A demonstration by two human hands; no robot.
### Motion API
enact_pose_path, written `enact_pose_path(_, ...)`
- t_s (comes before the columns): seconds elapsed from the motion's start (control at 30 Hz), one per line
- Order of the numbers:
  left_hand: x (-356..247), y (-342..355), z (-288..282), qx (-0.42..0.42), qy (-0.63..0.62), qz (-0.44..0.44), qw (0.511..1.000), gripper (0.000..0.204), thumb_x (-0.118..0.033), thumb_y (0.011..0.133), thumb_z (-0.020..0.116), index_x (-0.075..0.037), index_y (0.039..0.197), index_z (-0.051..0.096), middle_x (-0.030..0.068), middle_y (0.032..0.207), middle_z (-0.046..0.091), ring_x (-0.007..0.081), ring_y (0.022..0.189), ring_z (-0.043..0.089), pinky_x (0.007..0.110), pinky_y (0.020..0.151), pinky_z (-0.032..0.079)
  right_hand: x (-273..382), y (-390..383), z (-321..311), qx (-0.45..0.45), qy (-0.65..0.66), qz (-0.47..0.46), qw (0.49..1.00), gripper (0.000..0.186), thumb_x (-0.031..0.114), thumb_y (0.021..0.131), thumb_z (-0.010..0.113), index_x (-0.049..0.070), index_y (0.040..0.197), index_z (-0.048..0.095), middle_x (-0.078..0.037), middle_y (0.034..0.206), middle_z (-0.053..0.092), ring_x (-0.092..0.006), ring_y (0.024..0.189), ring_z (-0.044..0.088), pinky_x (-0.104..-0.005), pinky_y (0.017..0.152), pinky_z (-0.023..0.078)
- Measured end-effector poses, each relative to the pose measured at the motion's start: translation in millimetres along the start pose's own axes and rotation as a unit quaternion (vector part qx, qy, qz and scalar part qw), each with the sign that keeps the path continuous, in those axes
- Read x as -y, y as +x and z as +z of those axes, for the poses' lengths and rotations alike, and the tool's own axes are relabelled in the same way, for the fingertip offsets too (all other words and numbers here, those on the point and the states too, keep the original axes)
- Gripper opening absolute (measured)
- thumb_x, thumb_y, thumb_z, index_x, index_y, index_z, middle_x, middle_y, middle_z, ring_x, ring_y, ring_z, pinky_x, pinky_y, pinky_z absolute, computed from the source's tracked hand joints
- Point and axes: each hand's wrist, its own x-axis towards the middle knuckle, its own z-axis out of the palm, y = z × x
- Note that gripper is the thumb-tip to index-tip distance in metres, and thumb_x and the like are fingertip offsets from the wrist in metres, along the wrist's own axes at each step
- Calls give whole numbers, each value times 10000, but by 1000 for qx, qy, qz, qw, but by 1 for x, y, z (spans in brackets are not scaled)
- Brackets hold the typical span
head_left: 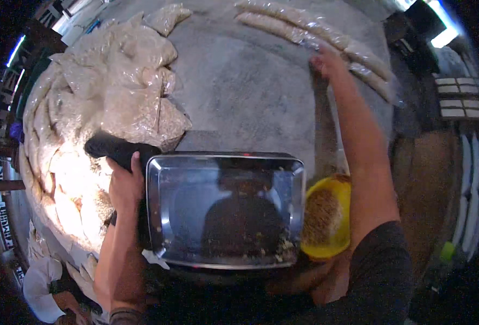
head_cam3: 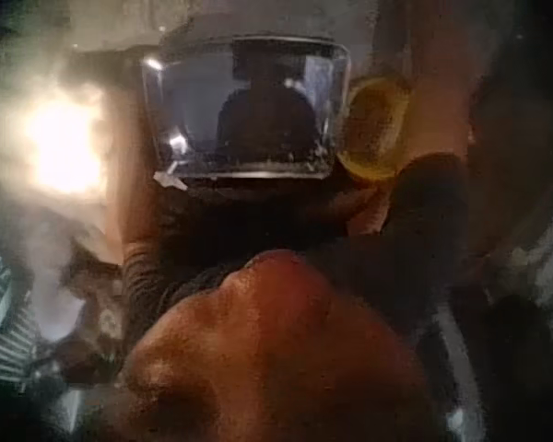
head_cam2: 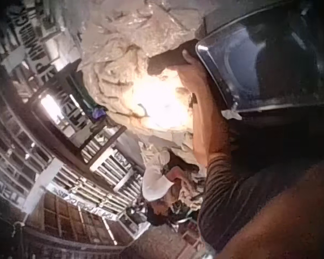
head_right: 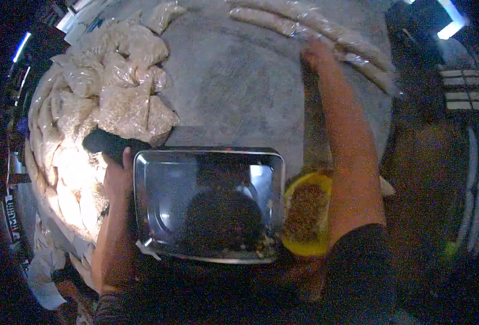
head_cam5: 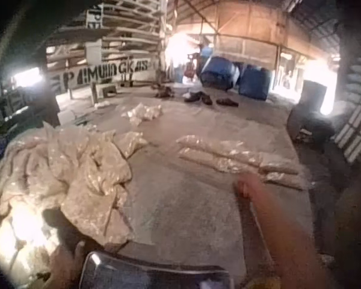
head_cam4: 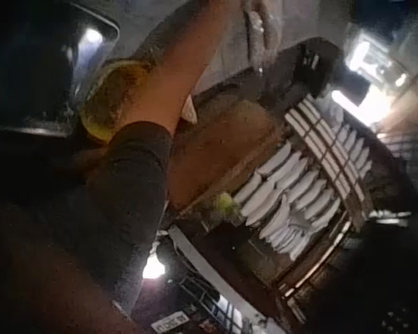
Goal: The person sits on the floor and repeatedly scoops grains from a yellow bowl into a plastic bag placed on a digital scale. After each fill, the bag is removed and set aside, and the process is repeated with a new bag.
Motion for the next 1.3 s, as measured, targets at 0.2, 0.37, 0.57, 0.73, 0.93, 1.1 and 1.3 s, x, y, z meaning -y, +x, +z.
enact_pose_path(0.2, 10, 7, 6, -5, 26, -5, 1000, 975, -643, 972, 487, 112, 1522, 205, 373, 1155, 651, 514, 1103, 635, 535, 937, 511, 0, 53, 51, -45, 104, 24, 993, 179, 172, 974, 634, 9, 1040, 607, -91, 874, 627, -186, 755, 629, -321, 713, 566)
enact_pose_path(0.37, 8, 8, 0, 13, -22, 3, 1000, 1000, -663, 961, 486, 114, 1521, 199, 370, 1150, 654, 518, 1089, 640, 539, 935, 512, 48, 3, 42, 25, 135, 19, 990, 95, 65, 971, 616, -24, 942, 599, -100, 834, 616, -178, 769, 626, -307, 696, 563)
enact_pose_path(0.57, 27, 3, -5, 19, -71, -1, 997, 1069, -703, 929, 501, 121, 1532, 182, 355, 1240, 628, 476, 1159, 631, 510, 993, 503, 203, -165, 69, 100, -258, -336, 900, 189, 197, 1022, 572, 33, 943, 626, -54, 859, 639, -166, 802, 628, -313, 782, 538)
enact_pose_path(0.73, 54, -2, 3, 83, -162, 113, 977, 1025, -667, 956, 479, 34, 1589, 79, 324, 1454, 492, 452, 1292, 555, 504, 1092, 436, 269, -351, 96, 137, -29, -176, 974, 173, 197, 992, 625, 77, 867, 615, -49, 752, 629, -197, 702, 649, -342, 671, 550)
enact_pose_path(0.93, 150, -37, -16, 129, -41, 224, 965, 763, -544, 1028, 411, -71, 1595, 220, 276, 1461, 508, 418, 1366, 488, 476, 1137, 386, 237, -512, 160, 123, 63, -182, 974, 144, 176, 955, 674, 81, 883, 594, -43, 720, 611, -177, 616, 614, -310, 579, 526)
enact_pose_path(1.1, 225, -103, -29, 65, -79, 247, 964, 711, -509, 1002, 483, -63, 1544, 367, 270, 1461, 503, 429, 1315, 523, 480, 1107, 414, 125, -555, 125, 76, 3, -185, 980, 133, 164, 972, 627, 85, 868, 602, -34, 708, 585, -154, 625, 584, -303, 580, 479)
enact_pose_path(1.3, 248, -211, -52, -98, 97, 303, 943, 898, -507, 868, 687, 14, 1515, 346, 295, 1532, 392, 472, 1384, 423, 550, 1138, 354, -14, -529, 52, -27, -225, -202, 953, 265, 328, 991, 651, 69, 935, 629, -66, 796, 657, -151, 654, 612, -323, 594, 485)
